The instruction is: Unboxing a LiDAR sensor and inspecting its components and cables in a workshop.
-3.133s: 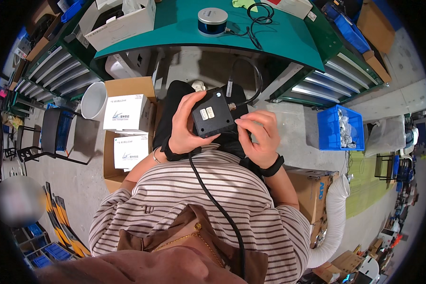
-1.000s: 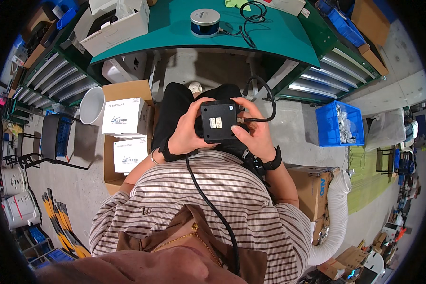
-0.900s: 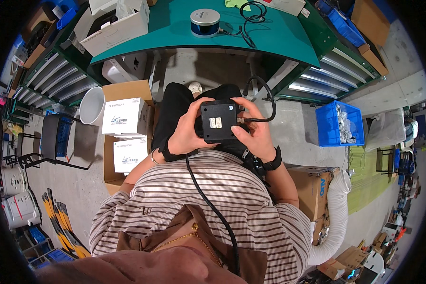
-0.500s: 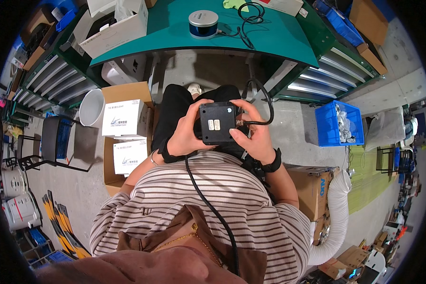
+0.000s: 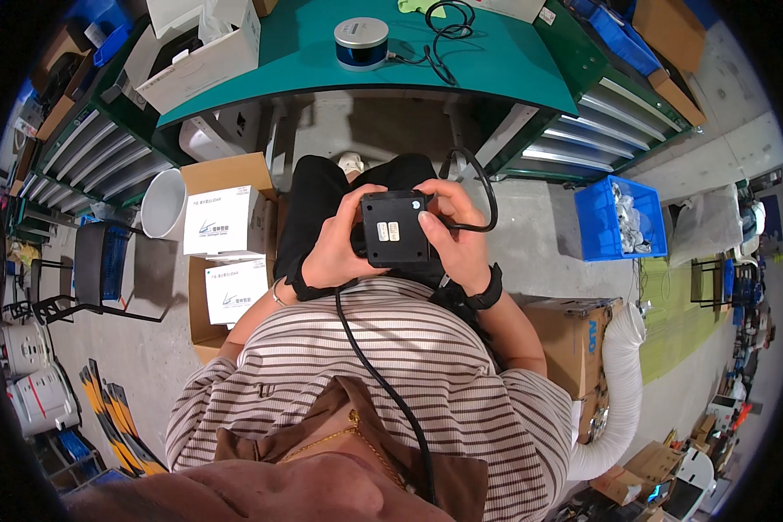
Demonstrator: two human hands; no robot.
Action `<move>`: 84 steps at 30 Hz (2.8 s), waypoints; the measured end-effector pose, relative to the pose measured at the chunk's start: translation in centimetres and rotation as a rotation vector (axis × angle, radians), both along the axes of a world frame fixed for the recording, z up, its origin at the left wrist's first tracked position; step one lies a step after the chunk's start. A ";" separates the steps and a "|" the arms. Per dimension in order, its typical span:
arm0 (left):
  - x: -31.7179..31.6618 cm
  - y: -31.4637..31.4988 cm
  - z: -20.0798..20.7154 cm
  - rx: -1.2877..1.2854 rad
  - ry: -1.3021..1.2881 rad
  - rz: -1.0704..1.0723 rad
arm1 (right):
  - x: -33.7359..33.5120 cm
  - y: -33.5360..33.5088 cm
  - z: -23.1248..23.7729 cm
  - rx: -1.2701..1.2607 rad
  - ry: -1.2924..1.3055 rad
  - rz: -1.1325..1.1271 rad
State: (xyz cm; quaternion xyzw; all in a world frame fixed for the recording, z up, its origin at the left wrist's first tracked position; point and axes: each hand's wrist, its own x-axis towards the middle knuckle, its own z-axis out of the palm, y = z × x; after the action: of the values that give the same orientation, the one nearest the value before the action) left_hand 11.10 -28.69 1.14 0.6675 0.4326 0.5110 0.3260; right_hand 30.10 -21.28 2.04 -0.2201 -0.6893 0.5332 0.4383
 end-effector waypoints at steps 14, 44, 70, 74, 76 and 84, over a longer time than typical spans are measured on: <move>0.2 0.2 -0.3 -0.012 -0.025 0.019 | -0.9 -0.1 0.3 -0.017 0.003 -0.122; -1.8 0.8 -1.4 -0.355 -0.461 -0.100 | -0.5 0.0 -0.2 0.011 -0.110 -0.111; -1.8 1.0 -1.5 -0.383 -0.567 -0.097 | 0.0 -0.8 -0.2 -0.171 -0.313 0.010; -1.8 1.1 -1.6 -0.385 -0.548 -0.100 | 0.3 -0.7 -0.1 -0.120 -0.334 0.043; -1.6 1.1 -1.4 -0.373 -0.536 -0.090 | 0.2 -0.8 0.3 -0.107 -0.333 0.042; -1.9 0.8 -1.2 -0.354 -0.512 -0.069 | 0.1 -0.8 0.0 -0.121 -0.321 0.057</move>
State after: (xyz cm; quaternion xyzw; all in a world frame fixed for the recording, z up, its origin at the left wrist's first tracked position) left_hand 9.18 -27.88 -0.02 0.4645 0.3957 0.5678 0.5525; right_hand 30.23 -22.07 2.00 -0.3086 -0.7232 0.5439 0.2931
